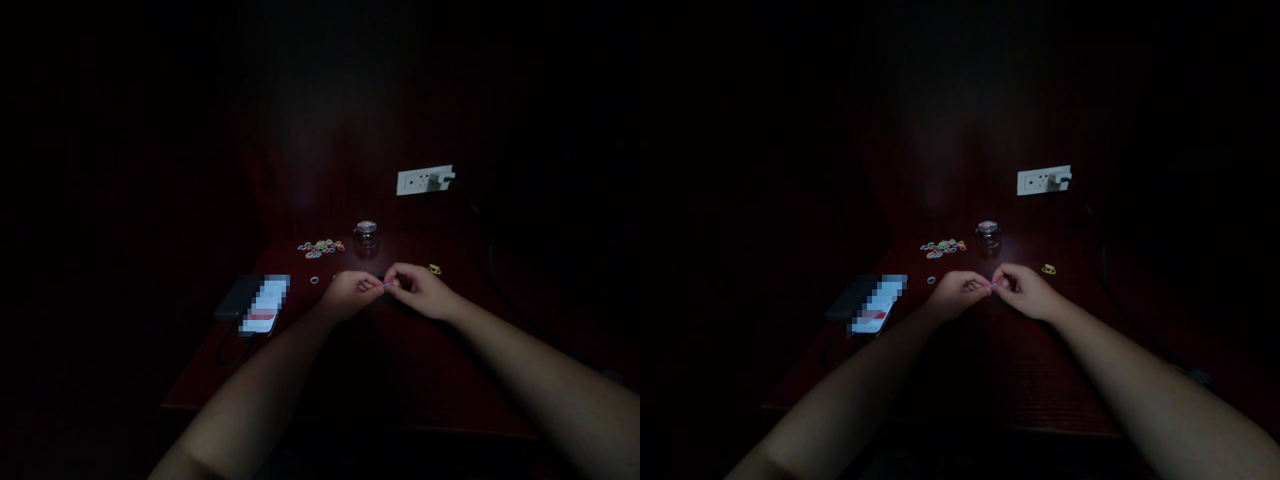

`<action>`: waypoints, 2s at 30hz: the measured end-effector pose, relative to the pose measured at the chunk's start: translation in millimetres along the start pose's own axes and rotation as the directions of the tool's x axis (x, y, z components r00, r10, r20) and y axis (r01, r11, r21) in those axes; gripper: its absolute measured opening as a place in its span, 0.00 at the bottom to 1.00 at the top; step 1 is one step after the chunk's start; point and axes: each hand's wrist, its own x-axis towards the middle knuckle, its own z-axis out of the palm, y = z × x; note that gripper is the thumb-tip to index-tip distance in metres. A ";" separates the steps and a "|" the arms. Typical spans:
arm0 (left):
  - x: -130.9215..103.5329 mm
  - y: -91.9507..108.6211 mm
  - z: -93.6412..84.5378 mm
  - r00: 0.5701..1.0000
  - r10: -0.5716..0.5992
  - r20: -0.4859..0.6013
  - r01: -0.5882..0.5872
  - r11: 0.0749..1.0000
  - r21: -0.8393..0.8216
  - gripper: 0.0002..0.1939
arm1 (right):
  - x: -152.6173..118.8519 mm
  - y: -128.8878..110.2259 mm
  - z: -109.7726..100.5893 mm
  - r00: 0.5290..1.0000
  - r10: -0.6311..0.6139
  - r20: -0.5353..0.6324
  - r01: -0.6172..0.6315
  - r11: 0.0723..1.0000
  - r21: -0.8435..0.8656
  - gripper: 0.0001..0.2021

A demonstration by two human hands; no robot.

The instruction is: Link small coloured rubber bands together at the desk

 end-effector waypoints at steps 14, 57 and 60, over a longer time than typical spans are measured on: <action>0.1 2.9 -2.1 1.000 -0.008 -0.015 0.007 1.000 -0.014 0.12 | 3.5 3.1 4.9 0.994 0.089 -0.064 -0.080 0.987 0.139 0.08; -1.1 0.0 -4.6 0.998 0.044 -0.051 -0.043 0.999 0.021 0.12 | 3.0 -3.9 1.7 0.992 0.090 -0.088 -0.081 0.991 0.104 0.12; -0.9 -0.5 -4.8 0.998 0.046 -0.045 -0.046 0.999 0.012 0.12 | 2.8 -3.7 1.3 0.993 0.082 -0.086 -0.075 0.994 0.080 0.13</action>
